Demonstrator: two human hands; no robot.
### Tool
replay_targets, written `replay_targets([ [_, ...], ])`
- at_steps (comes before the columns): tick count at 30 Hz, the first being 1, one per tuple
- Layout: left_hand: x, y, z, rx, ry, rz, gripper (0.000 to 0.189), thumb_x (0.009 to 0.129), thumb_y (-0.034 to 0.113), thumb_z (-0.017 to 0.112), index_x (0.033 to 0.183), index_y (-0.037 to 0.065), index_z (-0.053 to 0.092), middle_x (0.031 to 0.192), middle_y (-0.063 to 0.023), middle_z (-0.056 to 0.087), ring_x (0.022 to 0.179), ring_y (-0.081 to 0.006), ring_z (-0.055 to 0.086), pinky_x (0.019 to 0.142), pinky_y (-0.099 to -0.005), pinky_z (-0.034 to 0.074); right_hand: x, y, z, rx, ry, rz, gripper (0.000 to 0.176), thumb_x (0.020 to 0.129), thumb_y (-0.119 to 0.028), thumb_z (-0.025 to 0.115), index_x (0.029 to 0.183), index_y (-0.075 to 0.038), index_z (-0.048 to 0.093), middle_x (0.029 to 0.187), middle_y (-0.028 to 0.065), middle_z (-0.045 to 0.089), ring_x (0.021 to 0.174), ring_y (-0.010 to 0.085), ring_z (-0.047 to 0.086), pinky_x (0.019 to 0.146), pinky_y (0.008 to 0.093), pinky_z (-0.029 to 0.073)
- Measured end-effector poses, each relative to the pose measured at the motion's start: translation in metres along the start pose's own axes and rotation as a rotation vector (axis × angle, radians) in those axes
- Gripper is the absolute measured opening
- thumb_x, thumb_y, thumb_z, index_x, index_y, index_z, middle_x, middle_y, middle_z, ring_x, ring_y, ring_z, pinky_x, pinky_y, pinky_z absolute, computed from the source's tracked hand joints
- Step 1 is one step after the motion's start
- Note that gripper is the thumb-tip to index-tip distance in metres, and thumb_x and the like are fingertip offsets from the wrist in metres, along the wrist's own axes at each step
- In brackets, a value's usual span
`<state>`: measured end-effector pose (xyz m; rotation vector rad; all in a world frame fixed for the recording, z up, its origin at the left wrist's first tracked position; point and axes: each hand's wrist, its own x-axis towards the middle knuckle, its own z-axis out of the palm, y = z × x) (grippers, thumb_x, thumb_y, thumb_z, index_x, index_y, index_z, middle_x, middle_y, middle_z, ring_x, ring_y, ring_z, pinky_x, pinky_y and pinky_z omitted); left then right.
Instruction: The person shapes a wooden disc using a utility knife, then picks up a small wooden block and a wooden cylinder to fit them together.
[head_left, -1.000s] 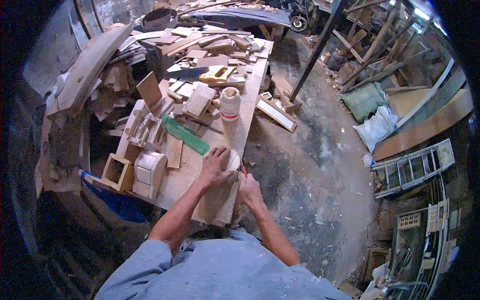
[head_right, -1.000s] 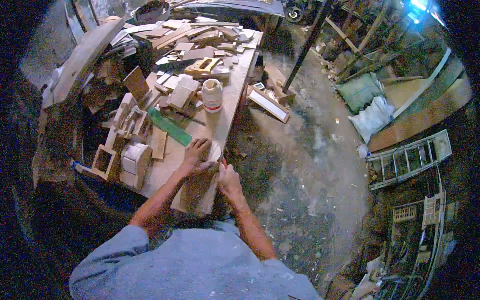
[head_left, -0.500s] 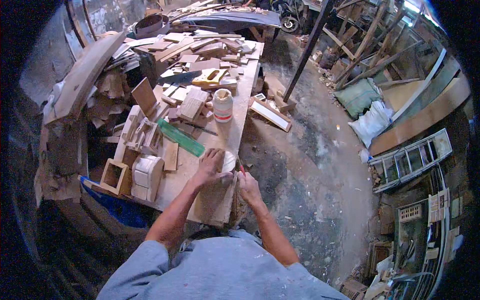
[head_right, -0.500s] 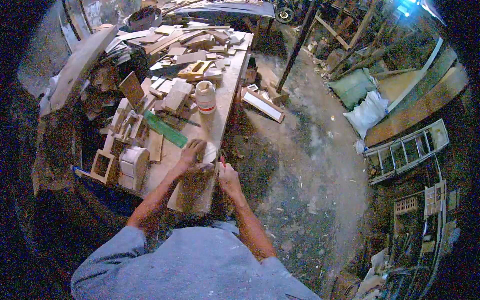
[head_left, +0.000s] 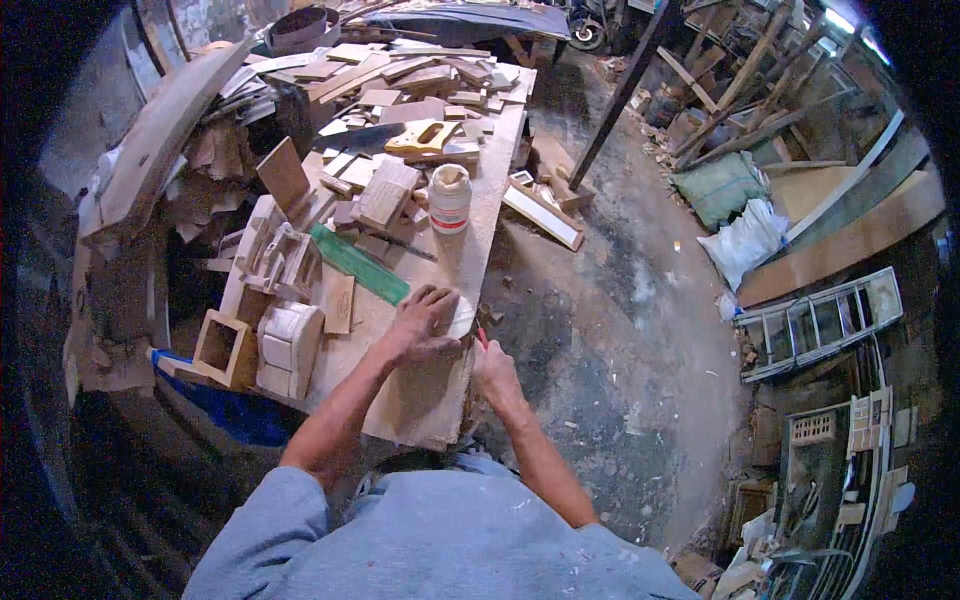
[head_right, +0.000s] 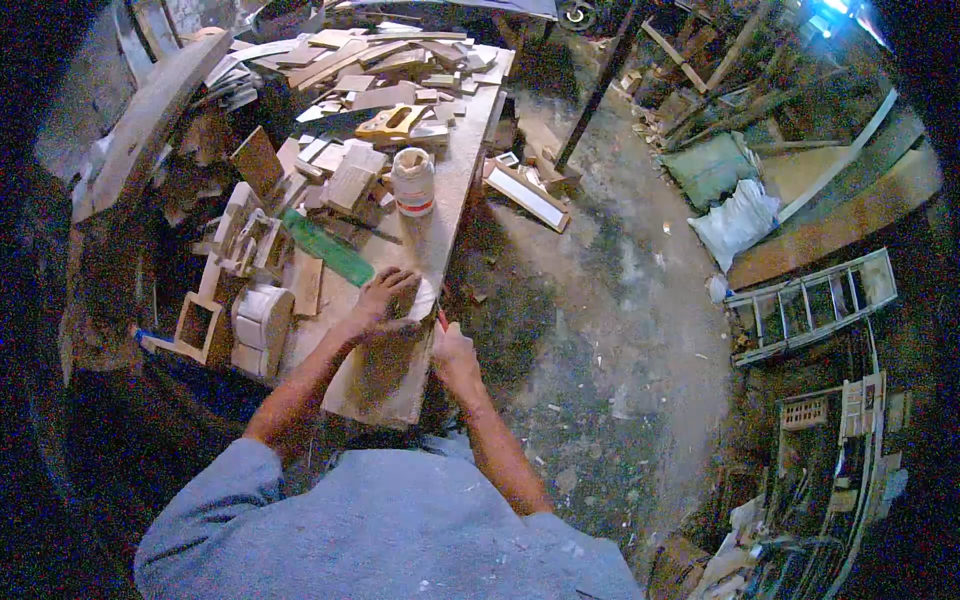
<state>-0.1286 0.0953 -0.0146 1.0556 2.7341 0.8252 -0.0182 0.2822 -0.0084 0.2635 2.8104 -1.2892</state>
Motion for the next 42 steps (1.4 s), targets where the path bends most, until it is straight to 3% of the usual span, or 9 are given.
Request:
replay_targets([
  [3,-0.001,0.009,-0.003,-0.021,-0.001,-0.028,0.083,0.071,0.046,0.074,0.143,0.018,0.044,0.148,-0.0096,0.039,0.138,-0.0364,0.031,0.11,-0.0549,0.024,0.003,0.004,-0.004,0.178,0.029,0.086,0.048,0.1,-0.041,0.038,0.093,0.003,0.055,0.088,0.0313,0.062,0.089,0.0525,0.058,0.074,0.0544,0.046],
  [9,-0.002,0.011,0.006,0.168,-0.043,-0.025,0.069,0.069,0.037,0.075,0.134,0.034,0.053,0.15,-0.0091,0.034,0.139,-0.0361,0.028,0.107,-0.0566,0.024,-0.002,-0.004,-0.008,0.177,0.051,0.089,0.044,0.1,-0.038,0.04,0.094,0.003,0.055,0.088,0.032,0.061,0.09,0.052,0.058,0.074,0.0532,0.045],
  [15,-0.006,0.006,0.012,0.127,0.029,0.04,0.079,0.059,0.024,0.075,0.134,0.034,0.054,0.15,-0.0095,0.033,0.139,-0.0343,0.028,0.104,-0.0551,0.025,-0.002,-0.01,-0.005,0.119,0.007,0.15,0.042,0.1,-0.038,0.041,0.095,0.002,0.054,0.088,0.0325,0.061,0.091,0.0525,0.057,0.075,0.0535,0.045],
  [21,-0.005,0.013,0.001,0.153,-0.074,0.006,0.072,0.066,0.019,0.072,0.134,0.034,0.055,0.149,-0.0104,0.034,0.14,-0.0326,0.029,0.102,-0.0539,0.028,-0.005,-0.025,-0.011,0.052,-0.007,0.21,0.04,0.1,-0.037,0.042,0.098,0.001,0.053,0.087,0.0342,0.061,0.09,0.0531,0.058,0.074,0.0566,0.045],
  [30,-0.008,0.003,0.011,0.089,0.019,0.071,0.062,0.072,0.028,0.074,0.132,0.032,0.057,0.147,-0.0177,0.035,0.138,-0.0343,0.032,0.099,-0.0574,0.03,0.0,-0.021,-0.001,-0.011,-0.024,0.254,0.039,0.1,-0.037,0.043,0.101,0.001,0.052,0.086,0.0363,0.061,0.089,0.0541,0.058,0.073,0.0582,0.046],
  [36,-0.007,0.002,0.018,0.035,0.052,0.054,0.062,0.074,0.031,0.075,0.133,0.031,0.055,0.146,-0.0189,0.037,0.137,-0.0338,0.034,0.1,-0.0572,0.03,0.004,0.016,0.017,0.213,0.052,0.01,0.04,0.1,-0.036,0.04,0.093,0.001,0.054,0.072,0.027,0.06,0.068,0.0481,0.059,0.064,0.0506,0.047],
  [38,-0.011,0.002,0.019,-0.154,0.117,0.063,0.059,0.075,0.034,0.075,0.131,0.03,0.057,0.145,-0.0187,0.038,0.136,-0.0327,0.035,0.1,-0.0551,0.029,-0.001,0.018,0.008,0.412,0.002,0.202,0.042,0.1,-0.037,0.039,0.091,0.0,0.055,0.07,0.0242,0.058,0.065,0.0442,0.057,0.063,0.0485,0.046],
  [42,-0.008,0.015,0.0,-0.223,0.087,0.039,0.06,0.07,0.027,0.077,0.127,0.027,0.059,0.143,-0.0173,0.039,0.135,-0.0305,0.037,0.1,-0.0505,0.028,0.002,0.021,0.014,0.287,0.139,0.146,0.044,0.101,-0.039,0.039,0.092,0.0,0.057,0.073,0.0254,0.059,0.069,0.045,0.059,0.065,0.0499,0.045],
])
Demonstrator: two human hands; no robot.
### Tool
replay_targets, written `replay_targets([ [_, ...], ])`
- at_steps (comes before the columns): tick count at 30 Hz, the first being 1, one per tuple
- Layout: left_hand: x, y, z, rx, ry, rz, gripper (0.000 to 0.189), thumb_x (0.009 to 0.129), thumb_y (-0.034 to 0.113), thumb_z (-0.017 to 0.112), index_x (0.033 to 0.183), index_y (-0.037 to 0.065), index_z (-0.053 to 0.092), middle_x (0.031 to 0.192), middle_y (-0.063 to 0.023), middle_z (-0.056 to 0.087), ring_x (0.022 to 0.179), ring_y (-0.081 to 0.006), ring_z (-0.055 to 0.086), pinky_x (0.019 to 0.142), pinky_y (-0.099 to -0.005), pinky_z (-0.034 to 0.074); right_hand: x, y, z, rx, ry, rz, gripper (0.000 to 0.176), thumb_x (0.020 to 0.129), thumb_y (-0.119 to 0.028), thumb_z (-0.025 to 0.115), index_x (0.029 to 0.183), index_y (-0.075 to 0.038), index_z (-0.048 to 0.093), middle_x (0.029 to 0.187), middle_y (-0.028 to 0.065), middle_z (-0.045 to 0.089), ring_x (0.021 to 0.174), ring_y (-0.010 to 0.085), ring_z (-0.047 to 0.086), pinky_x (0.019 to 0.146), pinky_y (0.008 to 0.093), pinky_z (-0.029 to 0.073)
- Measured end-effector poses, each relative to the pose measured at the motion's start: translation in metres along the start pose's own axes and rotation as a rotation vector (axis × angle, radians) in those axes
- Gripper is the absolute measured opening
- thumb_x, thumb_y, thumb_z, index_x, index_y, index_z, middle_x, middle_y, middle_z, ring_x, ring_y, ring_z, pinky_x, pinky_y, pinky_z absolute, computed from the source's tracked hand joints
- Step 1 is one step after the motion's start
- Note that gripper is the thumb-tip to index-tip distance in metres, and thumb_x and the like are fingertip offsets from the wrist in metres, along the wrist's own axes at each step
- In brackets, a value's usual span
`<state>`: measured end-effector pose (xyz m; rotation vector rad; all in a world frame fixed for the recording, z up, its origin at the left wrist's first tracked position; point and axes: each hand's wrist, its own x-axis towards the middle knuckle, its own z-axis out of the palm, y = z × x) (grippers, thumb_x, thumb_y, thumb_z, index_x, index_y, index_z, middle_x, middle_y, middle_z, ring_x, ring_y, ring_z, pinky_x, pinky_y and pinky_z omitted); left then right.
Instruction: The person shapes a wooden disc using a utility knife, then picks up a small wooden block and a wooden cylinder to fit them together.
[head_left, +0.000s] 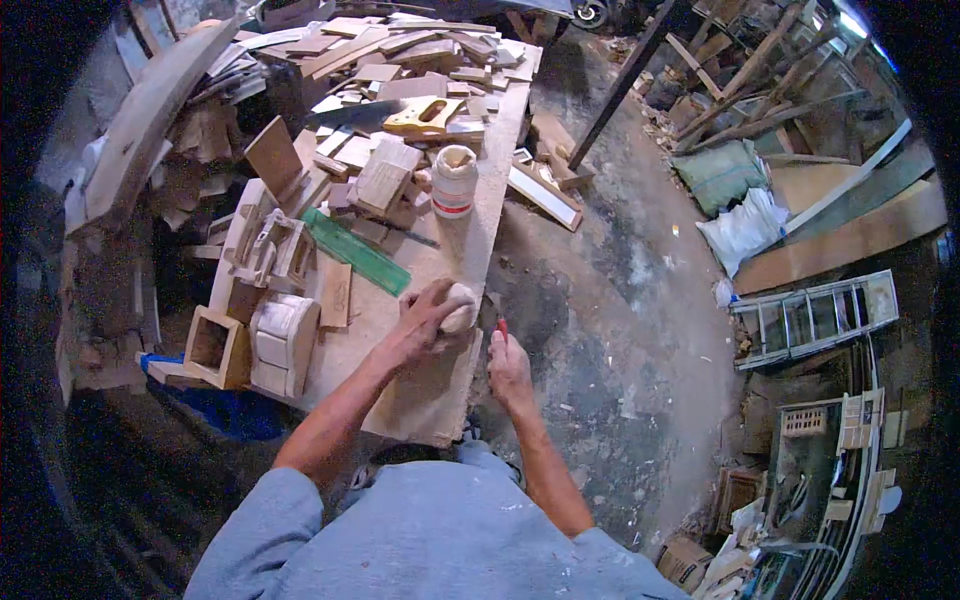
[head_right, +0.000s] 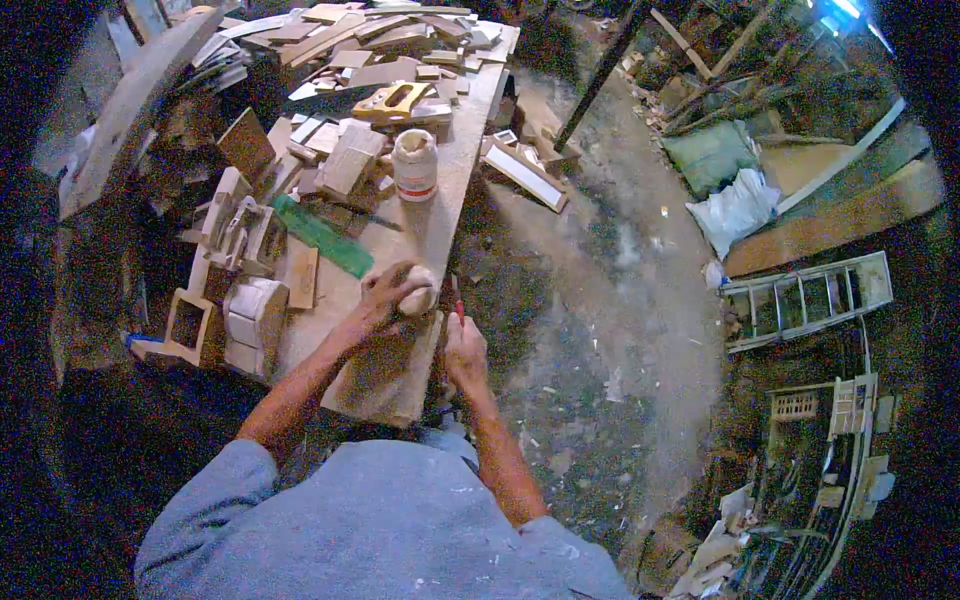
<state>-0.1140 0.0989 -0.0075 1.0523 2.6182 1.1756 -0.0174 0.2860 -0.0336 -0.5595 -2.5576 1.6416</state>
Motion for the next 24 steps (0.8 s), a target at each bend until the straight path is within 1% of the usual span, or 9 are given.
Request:
replay_targets([
  [3,0.0,-0.057,0.038,0.185,-0.019,0.057,0.069,0.063,0.017,0.078,0.129,0.028,0.058,0.144,-0.016,0.039,0.136,-0.0309,0.036,0.1,-0.0484,0.027,-0.009,-0.02,-0.002,-0.09,0.006,-0.077,0.043,0.101,-0.039,0.041,0.093,0.0,0.057,0.079,0.0274,0.062,0.077,0.0488,0.06,0.066,0.0517,0.045],
  [6,-0.002,-0.002,0.002,0.228,-0.071,0.005,0.075,0.06,0.014,0.076,0.131,0.03,0.057,0.145,-0.0154,0.037,0.136,-0.0317,0.035,0.1,-0.049,0.027,-0.012,-0.035,-0.003,-0.08,-0.045,0.024,0.042,0.1,-0.038,0.043,0.093,0.001,0.056,0.085,0.0308,0.062,0.084,0.0513,0.06,0.069,0.054,0.045],
  [9,-0.002,0.0,-0.001,0.234,-0.098,0.022,0.074,0.063,0.015,0.075,0.133,0.031,0.056,0.146,-0.0158,0.036,0.137,-0.0327,0.034,0.1,-0.0499,0.027,-0.012,-0.035,-0.001,-0.096,-0.058,0.023,0.042,0.1,-0.038,0.044,0.094,0.001,0.056,0.087,0.0323,0.062,0.089,0.0515,0.059,0.071,0.0549,0.045],
  [12,-0.002,-0.007,0.001,0.168,-0.086,0.039,0.072,0.065,0.018,0.075,0.133,0.032,0.055,0.146,-0.0159,0.035,0.138,-0.032,0.033,0.101,-0.051,0.027,-0.013,-0.04,-0.001,-0.147,-0.051,0.031,0.044,0.1,-0.04,0.043,0.095,0.002,0.056,0.087,0.0328,0.062,0.089,0.0518,0.059,0.071,0.0565,0.044],
  [15,-0.001,-0.013,0.008,0.18,-0.097,0.023,0.071,0.067,0.023,0.076,0.134,0.033,0.055,0.147,-0.0156,0.034,0.139,-0.0312,0.031,0.1,-0.0528,0.027,-0.014,-0.042,0.001,-0.194,-0.05,0.099,0.045,0.1,-0.041,0.042,0.097,0.001,0.056,0.087,0.0327,0.062,0.089,0.0523,0.059,0.072,0.0568,0.045],
  [18,-0.001,-0.015,0.01,0.306,-0.114,0.017,0.07,0.069,0.026,0.077,0.134,0.035,0.054,0.148,-0.0155,0.033,0.139,-0.0309,0.03,0.099,-0.0544,0.028,-0.015,-0.045,0.002,-0.159,-0.051,0.063,0.045,0.1,-0.041,0.041,0.097,0.001,0.056,0.088,0.0328,0.062,0.09,0.0529,0.058,0.073,0.0567,0.045],
  [21,0.0,-0.01,0.005,0.272,-0.152,-0.031,0.069,0.07,0.027,0.076,0.134,0.035,0.054,0.148,-0.0159,0.033,0.138,-0.0311,0.031,0.098,-0.0557,0.029,-0.01,-0.035,0.005,-0.127,-0.06,0.03,0.045,0.1,-0.041,0.041,0.097,0.002,0.055,0.088,0.0337,0.062,0.09,0.0533,0.058,0.074,0.0569,0.046],
  [24,-0.004,-0.021,0.015,0.191,-0.03,0.04,0.069,0.07,0.024,0.075,0.134,0.033,0.054,0.147,-0.0158,0.035,0.137,-0.0315,0.033,0.099,-0.0538,0.029,-0.01,-0.032,0.012,-0.171,-0.031,0.043,0.044,0.1,-0.039,0.041,0.097,0.003,0.055,0.088,0.0341,0.062,0.091,0.053,0.058,0.074,0.0564,0.046],
])
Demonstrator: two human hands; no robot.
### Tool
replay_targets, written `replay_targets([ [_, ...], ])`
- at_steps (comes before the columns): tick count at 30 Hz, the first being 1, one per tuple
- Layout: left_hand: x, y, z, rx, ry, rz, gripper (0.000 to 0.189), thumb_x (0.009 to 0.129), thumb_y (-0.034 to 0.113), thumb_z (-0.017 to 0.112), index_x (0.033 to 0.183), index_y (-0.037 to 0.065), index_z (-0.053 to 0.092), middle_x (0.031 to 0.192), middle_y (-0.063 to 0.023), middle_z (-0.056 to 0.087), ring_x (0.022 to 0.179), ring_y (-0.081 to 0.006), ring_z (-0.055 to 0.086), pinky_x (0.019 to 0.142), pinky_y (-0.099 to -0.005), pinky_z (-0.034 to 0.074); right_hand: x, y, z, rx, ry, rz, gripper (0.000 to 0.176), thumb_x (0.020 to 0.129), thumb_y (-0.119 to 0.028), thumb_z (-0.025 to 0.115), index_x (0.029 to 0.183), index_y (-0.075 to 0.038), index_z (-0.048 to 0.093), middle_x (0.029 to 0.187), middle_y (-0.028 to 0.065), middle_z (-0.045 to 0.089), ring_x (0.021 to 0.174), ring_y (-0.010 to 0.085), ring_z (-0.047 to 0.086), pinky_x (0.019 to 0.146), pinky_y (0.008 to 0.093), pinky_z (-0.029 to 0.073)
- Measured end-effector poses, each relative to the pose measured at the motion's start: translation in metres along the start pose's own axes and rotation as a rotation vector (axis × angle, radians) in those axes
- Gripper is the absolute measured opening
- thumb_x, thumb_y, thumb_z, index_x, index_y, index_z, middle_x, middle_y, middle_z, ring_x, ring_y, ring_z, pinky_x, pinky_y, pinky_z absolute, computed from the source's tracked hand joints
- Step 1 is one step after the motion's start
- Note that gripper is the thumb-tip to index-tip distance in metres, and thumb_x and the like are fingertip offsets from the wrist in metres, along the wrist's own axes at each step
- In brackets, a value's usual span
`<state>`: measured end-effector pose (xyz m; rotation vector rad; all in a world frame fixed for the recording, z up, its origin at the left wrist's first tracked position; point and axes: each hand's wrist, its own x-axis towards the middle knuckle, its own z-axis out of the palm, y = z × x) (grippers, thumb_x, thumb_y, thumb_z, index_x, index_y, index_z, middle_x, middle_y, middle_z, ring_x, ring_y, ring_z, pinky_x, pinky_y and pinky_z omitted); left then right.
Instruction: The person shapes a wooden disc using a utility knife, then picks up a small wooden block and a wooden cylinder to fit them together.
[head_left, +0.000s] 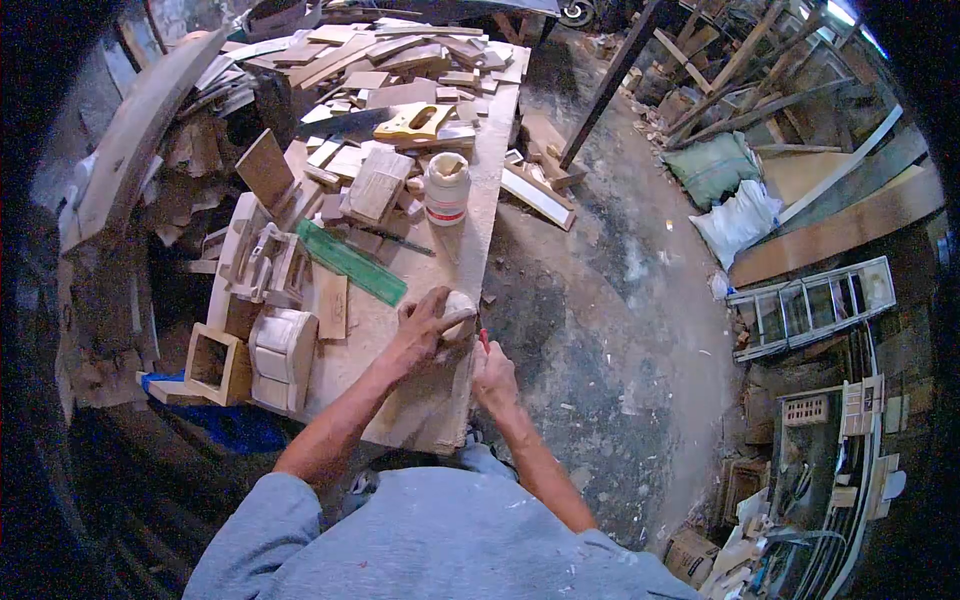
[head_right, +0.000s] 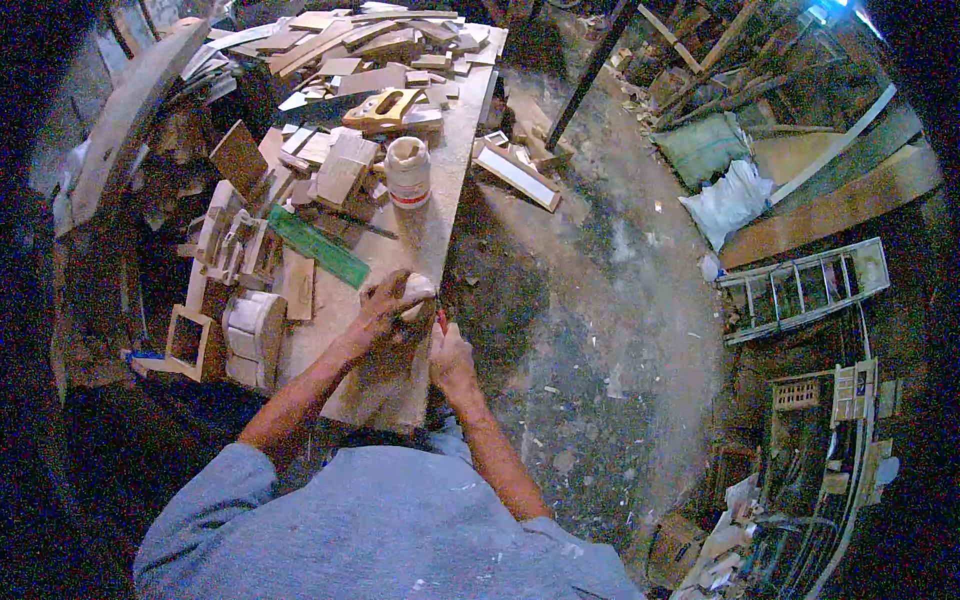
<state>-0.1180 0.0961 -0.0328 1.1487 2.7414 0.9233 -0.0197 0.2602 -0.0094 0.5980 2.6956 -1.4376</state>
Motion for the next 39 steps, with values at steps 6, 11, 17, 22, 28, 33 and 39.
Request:
replay_targets([
  [6,0.0,-0.004,0.001,0.011,0.034,0.027,0.074,0.066,0.027,0.078,0.134,0.02,0.052,0.145,-0.0165,0.037,0.136,-0.0322,0.035,0.101,-0.0488,0.029,0.005,0.012,0.009,-0.05,0.014,0.045,0.042,0.1,-0.038,0.043,0.096,0.002,0.055,0.079,0.0304,0.061,0.082,0.0498,0.062,0.069,0.0526,0.048],
  [11,0.005,0.007,-0.016,-0.322,0.065,-0.14,0.096,0.064,0.039,0.085,0.139,0.007,0.035,0.139,-0.0193,0.041,0.132,-0.034,0.039,0.101,-0.0481,0.035,0.018,0.042,-0.015,0.459,-0.091,0.043,0.04,0.1,-0.048,0.043,0.09,-0.009,0.05,0.059,0.0045,0.044,0.045,0.0183,0.045,0.041,0.0355,0.037],
  [17,-0.007,0.012,-0.007,-0.122,0.408,-0.041,0.105,0.06,0.045,0.087,0.139,0.004,0.032,0.131,-0.018,0.047,0.123,-0.0394,0.043,0.101,-0.0474,0.038,-0.003,0.068,-0.021,0.555,-0.155,0.121,0.038,0.1,-0.052,0.04,0.092,-0.015,0.046,0.058,-0.0033,0.039,0.04,0.0082,0.036,0.035,0.0271,0.03],
  [22,-0.014,0.044,-0.011,0.092,0.287,-0.292,0.109,0.058,0.049,0.086,0.14,0.002,0.031,0.135,-0.0179,0.043,0.125,-0.0382,0.039,0.102,-0.05,0.035,-0.008,0.085,-0.005,0.472,-0.099,0.042,0.039,0.1,-0.051,0.039,0.098,-0.013,0.049,0.059,-0.0023,0.041,0.041,0.0094,0.038,0.036,0.0276,0.032],
  [28,-0.016,0.034,-0.011,-0.04,0.26,-0.3,0.09,0.067,0.042,0.081,0.137,0.006,0.04,0.138,-0.0142,0.042,0.129,-0.0361,0.037,0.104,-0.0547,0.03,-0.006,0.06,-0.013,0.234,0.051,-0.138,0.041,0.102,-0.046,0.037,0.104,-0.008,0.053,0.064,0.0072,0.052,0.049,0.0169,0.051,0.047,0.0352,0.041],
  [33,-0.005,0.047,-0.012,0.087,0.183,-0.241,0.08,0.071,0.037,0.078,0.137,0.008,0.044,0.138,-0.0137,0.043,0.132,-0.0359,0.034,0.107,-0.0527,0.029,-0.001,0.029,-0.02,0.132,0.021,-0.199,0.044,0.103,-0.042,0.035,0.107,-0.003,0.055,0.068,0.0152,0.055,0.057,0.0254,0.057,0.06,0.0417,0.047],
  [39,-0.009,0.011,-0.004,-0.14,0.216,-0.075,0.058,0.082,0.031,0.071,0.129,0.002,0.053,0.131,-0.0167,0.051,0.122,-0.034,0.045,0.1,-0.0442,0.039,0.005,0.055,-0.012,0.204,0.058,-0.19,0.041,0.103,-0.04,0.036,0.104,-0.005,0.056,0.067,0.0079,0.055,0.055,0.0164,0.055,0.053,0.0343,0.044],
])
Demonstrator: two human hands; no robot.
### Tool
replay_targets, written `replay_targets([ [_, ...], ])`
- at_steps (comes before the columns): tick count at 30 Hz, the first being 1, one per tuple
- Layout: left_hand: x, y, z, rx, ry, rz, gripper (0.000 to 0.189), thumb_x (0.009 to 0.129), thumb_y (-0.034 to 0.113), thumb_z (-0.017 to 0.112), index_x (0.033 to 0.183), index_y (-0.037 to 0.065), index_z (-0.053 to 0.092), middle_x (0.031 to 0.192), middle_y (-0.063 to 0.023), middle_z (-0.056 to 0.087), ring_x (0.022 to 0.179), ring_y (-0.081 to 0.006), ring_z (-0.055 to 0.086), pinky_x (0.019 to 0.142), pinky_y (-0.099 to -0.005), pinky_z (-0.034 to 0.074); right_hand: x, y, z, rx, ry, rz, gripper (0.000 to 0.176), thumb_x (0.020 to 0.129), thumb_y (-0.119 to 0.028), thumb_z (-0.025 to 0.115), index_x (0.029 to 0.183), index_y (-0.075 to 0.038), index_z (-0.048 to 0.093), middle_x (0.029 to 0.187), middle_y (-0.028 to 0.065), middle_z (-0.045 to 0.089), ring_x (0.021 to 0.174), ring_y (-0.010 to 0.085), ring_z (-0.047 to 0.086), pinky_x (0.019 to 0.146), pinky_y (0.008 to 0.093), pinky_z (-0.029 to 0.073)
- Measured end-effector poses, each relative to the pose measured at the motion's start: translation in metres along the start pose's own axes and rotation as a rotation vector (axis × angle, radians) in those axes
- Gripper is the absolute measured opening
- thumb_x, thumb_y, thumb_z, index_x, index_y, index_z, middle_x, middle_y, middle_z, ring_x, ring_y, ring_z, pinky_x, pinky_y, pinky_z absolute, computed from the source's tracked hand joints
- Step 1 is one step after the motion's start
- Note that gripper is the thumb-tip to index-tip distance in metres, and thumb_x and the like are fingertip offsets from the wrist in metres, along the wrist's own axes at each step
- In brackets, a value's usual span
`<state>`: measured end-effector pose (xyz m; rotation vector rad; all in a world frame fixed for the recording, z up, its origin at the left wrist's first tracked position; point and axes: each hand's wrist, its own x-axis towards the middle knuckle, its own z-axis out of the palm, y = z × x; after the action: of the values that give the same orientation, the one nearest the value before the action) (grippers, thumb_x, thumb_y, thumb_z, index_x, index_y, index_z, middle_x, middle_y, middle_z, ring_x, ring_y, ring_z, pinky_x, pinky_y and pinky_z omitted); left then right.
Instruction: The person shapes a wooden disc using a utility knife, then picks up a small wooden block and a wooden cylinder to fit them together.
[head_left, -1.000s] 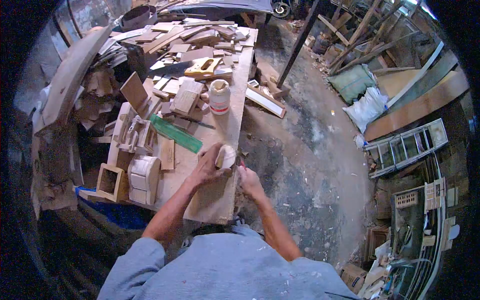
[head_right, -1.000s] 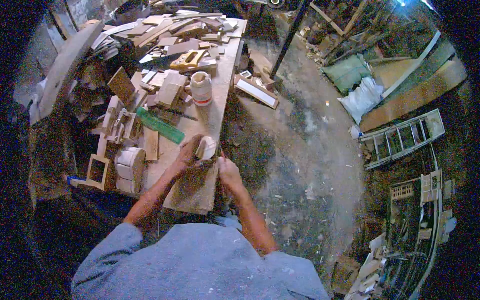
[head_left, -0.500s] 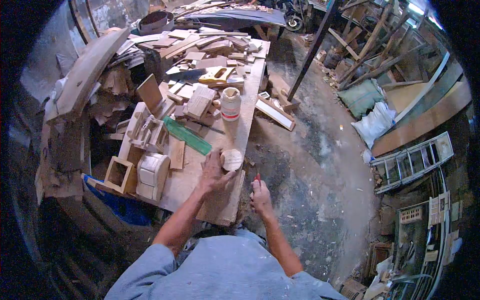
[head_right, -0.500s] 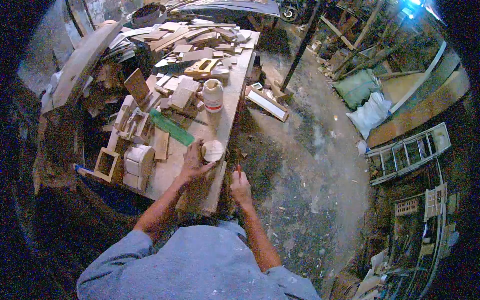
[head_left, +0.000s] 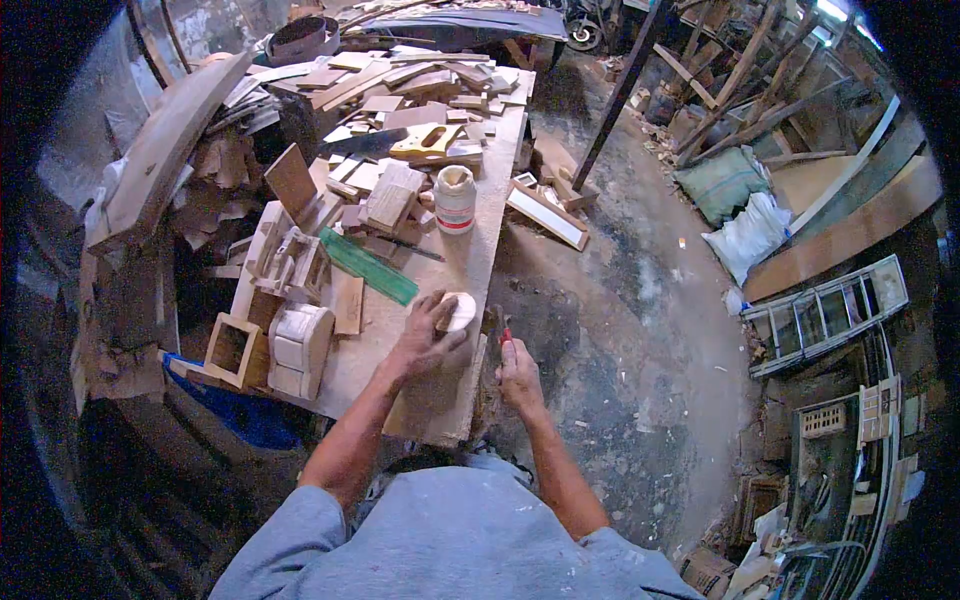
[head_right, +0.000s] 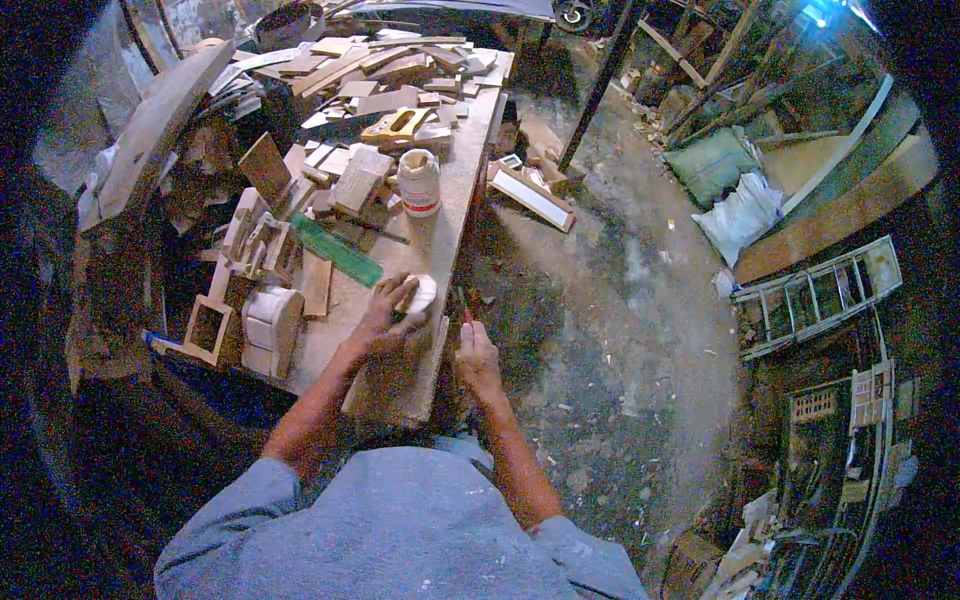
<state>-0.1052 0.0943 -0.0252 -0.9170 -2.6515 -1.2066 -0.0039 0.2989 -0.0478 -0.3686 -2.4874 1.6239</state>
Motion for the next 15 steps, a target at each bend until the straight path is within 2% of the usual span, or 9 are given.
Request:
replay_targets([
  [1,0.011,0.017,-0.015,-0.125,-0.022,0.002,0.053,0.085,0.03,0.069,0.127,0.0,0.055,0.128,-0.0176,0.054,0.119,-0.0323,0.049,0.099,-0.042,0.041,0.001,0.0,-0.001,0.029,0.01,-0.006,0.04,0.104,-0.04,0.036,0.103,-0.005,0.056,0.066,0.0058,0.054,0.055,0.0138,0.054,0.051,0.0321,0.043],
  [2,0.011,0.037,-0.031,-0.458,-0.079,-0.142,0.039,0.096,0.029,0.056,0.117,-0.004,0.059,0.11,-0.015,0.061,0.102,-0.0243,0.056,0.091,-0.0357,0.045,-0.001,0.001,-0.003,0.056,-0.007,0.026,0.039,0.104,-0.04,0.037,0.104,-0.006,0.056,0.066,0.004,0.053,0.054,0.0119,0.052,0.05,0.0303,0.042],
  [5,0.003,0.015,-0.03,-0.501,0.069,-0.299,0.037,0.101,0.033,0.044,0.1,0.0,0.06,0.09,-0.0064,0.059,0.084,-0.0163,0.056,0.077,-0.0305,0.046,-0.008,-0.013,-0.011,0.124,-0.046,0.087,0.037,0.104,-0.039,0.037,0.106,-0.007,0.055,0.064,-0.0001,0.049,0.05,0.0081,0.047,0.046,0.0266,0.038],
  [6,0.008,0.01,-0.037,-0.712,-0.056,-0.487,0.041,0.102,0.042,0.039,0.084,0.009,0.054,0.078,0.0,0.05,0.073,-0.0126,0.05,0.063,-0.0289,0.043,-0.008,-0.011,-0.009,0.137,-0.055,0.083,0.036,0.104,-0.039,0.037,0.107,-0.007,0.055,0.063,-0.0004,0.049,0.049,0.0082,0.045,0.045,0.0264,0.037],
  [9,0.006,0.014,-0.038,-0.814,-0.04,-0.69,0.044,0.101,0.051,0.038,0.081,0.013,0.049,0.07,0.0002,0.048,0.064,-0.012,0.051,0.057,-0.0278,0.042,-0.005,-0.009,0.0,0.168,-0.041,0.041,0.036,0.104,-0.039,0.037,0.109,-0.008,0.054,0.062,-0.0012,0.048,0.046,0.0082,0.043,0.044,0.026,0.037],
  [12,0.006,0.026,-0.035,-0.946,0.002,-0.767,0.049,0.099,0.058,0.035,0.085,0.013,0.05,0.068,-0.0012,0.049,0.06,-0.0151,0.053,0.055,-0.0299,0.044,-0.011,-0.023,-0.006,0.183,-0.066,0.056,0.037,0.104,-0.041,0.037,0.11,-0.008,0.053,0.062,-0.0014,0.048,0.045,0.0079,0.042,0.043,0.0255,0.036],
  [15,0.003,0.036,-0.044,-0.871,-0.089,-0.692,0.053,0.097,0.063,0.034,0.086,0.013,0.05,0.067,-0.0016,0.05,0.062,-0.0169,0.058,0.055,-0.032,0.046,-0.014,-0.034,-0.01,0.244,-0.108,0.114,0.038,0.103,-0.042,0.038,0.111,-0.008,0.053,0.062,-0.0013,0.048,0.046,0.0075,0.042,0.042,0.0252,0.035],
])
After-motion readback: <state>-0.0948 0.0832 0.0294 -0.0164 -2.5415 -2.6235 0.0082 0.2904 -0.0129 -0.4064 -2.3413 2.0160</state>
